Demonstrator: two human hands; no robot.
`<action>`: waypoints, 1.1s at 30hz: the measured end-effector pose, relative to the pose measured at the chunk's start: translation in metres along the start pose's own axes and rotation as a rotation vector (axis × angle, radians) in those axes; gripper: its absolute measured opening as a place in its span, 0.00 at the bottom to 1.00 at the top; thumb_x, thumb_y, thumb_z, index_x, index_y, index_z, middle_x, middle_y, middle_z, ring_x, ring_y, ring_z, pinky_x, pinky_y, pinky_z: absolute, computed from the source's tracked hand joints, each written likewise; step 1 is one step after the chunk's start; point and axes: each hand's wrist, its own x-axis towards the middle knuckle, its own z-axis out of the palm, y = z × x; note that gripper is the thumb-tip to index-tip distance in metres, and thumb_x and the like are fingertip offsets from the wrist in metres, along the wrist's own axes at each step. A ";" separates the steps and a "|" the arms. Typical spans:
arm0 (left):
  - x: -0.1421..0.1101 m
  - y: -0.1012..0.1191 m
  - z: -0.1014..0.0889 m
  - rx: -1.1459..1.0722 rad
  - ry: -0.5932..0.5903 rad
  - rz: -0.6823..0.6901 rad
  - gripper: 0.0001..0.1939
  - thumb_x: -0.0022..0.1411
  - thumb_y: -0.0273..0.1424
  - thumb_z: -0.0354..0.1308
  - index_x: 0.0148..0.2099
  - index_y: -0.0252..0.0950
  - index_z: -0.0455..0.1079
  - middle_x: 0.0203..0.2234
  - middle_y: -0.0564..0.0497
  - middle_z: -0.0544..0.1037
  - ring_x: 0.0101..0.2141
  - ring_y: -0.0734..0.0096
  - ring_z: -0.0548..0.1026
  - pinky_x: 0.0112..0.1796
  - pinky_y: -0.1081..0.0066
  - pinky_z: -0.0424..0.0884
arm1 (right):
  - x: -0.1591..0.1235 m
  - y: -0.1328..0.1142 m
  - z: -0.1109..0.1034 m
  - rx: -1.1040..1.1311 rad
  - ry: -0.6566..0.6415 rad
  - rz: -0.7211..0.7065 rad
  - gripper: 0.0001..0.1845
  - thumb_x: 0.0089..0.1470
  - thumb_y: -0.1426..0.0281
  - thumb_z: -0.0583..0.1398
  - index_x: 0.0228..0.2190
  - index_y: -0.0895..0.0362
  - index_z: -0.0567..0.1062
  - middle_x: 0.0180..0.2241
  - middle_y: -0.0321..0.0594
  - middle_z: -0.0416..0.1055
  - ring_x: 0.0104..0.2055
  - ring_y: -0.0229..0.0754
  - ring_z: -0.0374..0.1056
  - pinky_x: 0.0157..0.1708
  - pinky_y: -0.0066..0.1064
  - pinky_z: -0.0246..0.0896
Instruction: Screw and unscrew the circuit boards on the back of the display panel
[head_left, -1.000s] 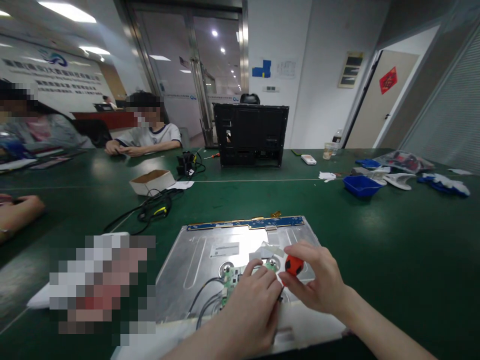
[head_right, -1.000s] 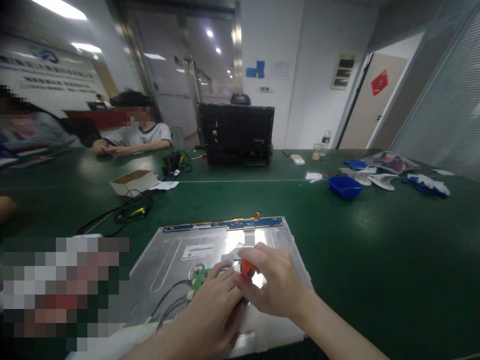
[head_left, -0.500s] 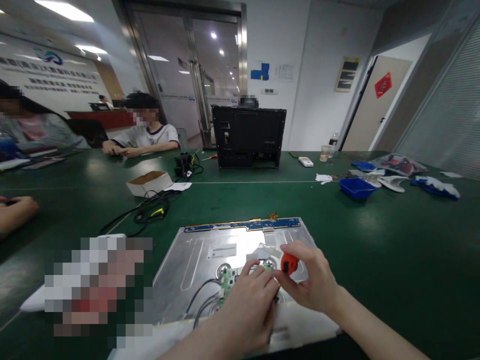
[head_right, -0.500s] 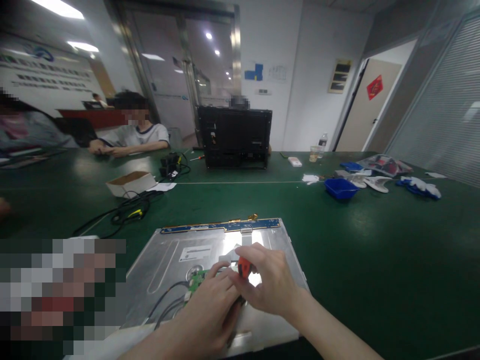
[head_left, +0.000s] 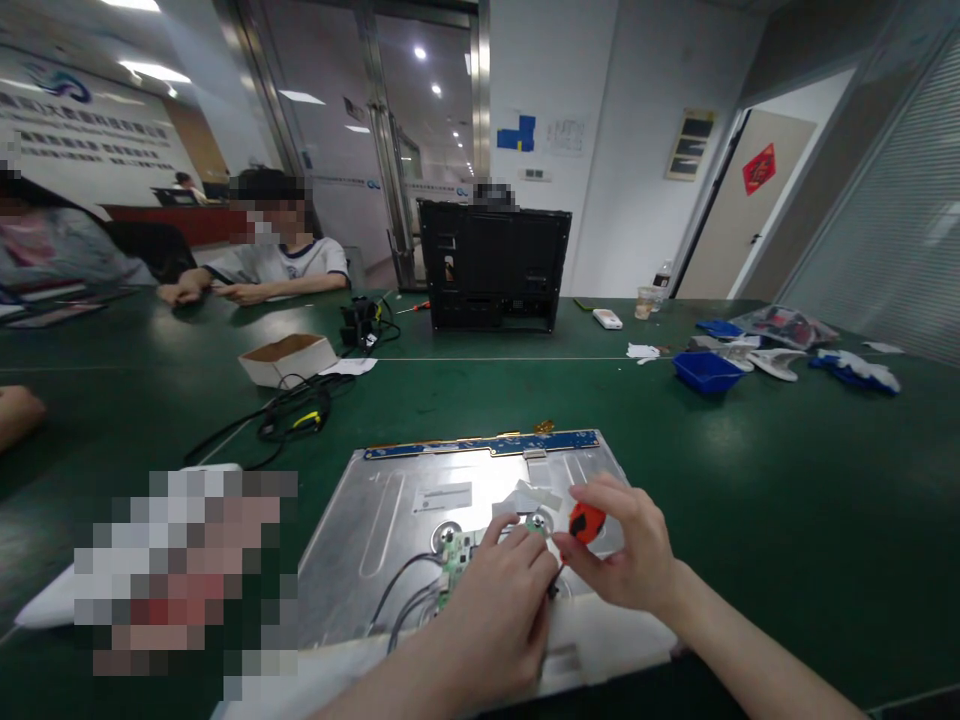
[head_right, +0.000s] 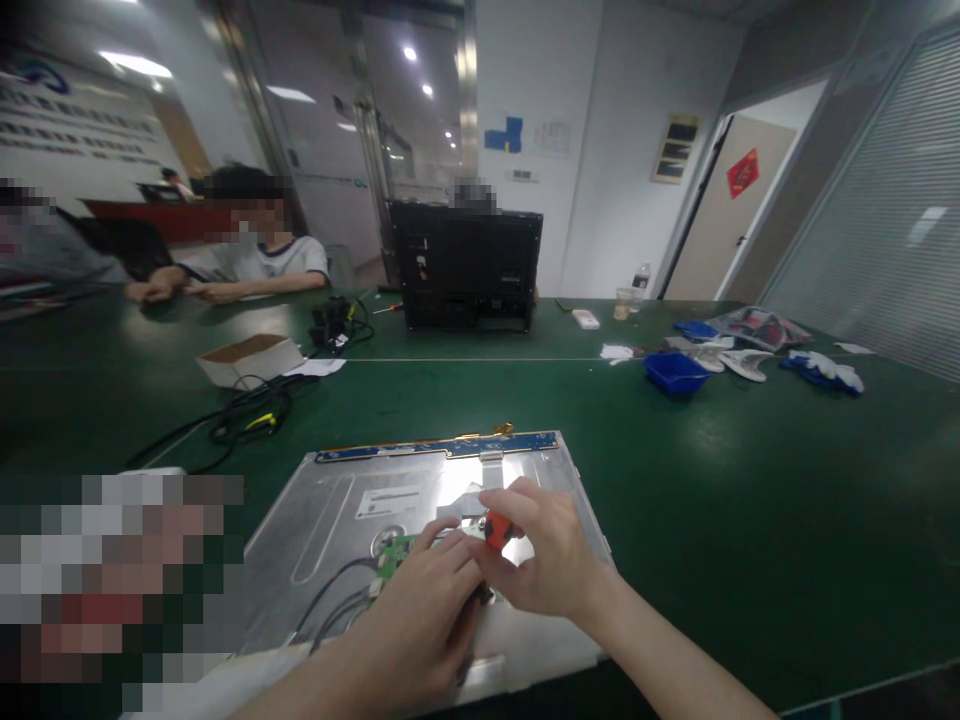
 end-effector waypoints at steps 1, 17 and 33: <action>0.000 0.000 -0.001 -0.007 -0.003 -0.004 0.08 0.58 0.28 0.54 0.41 0.38 0.68 0.38 0.47 0.76 0.42 0.58 0.72 0.56 0.52 0.56 | -0.001 0.001 0.000 0.002 0.004 -0.001 0.20 0.55 0.71 0.59 0.50 0.53 0.63 0.24 0.30 0.69 0.21 0.36 0.64 0.19 0.25 0.59; 0.002 0.000 0.000 0.008 -0.034 -0.018 0.08 0.57 0.27 0.54 0.41 0.37 0.68 0.39 0.46 0.75 0.43 0.57 0.71 0.56 0.52 0.55 | 0.002 0.004 0.000 -0.061 0.048 -0.006 0.20 0.55 0.72 0.58 0.49 0.54 0.64 0.23 0.31 0.67 0.22 0.38 0.64 0.20 0.27 0.60; 0.000 -0.002 0.002 0.010 -0.008 0.017 0.10 0.58 0.27 0.53 0.43 0.38 0.68 0.39 0.46 0.75 0.43 0.56 0.72 0.57 0.50 0.54 | 0.004 0.001 0.004 -0.029 0.015 -0.014 0.22 0.55 0.74 0.55 0.52 0.56 0.62 0.24 0.33 0.68 0.23 0.38 0.65 0.19 0.28 0.61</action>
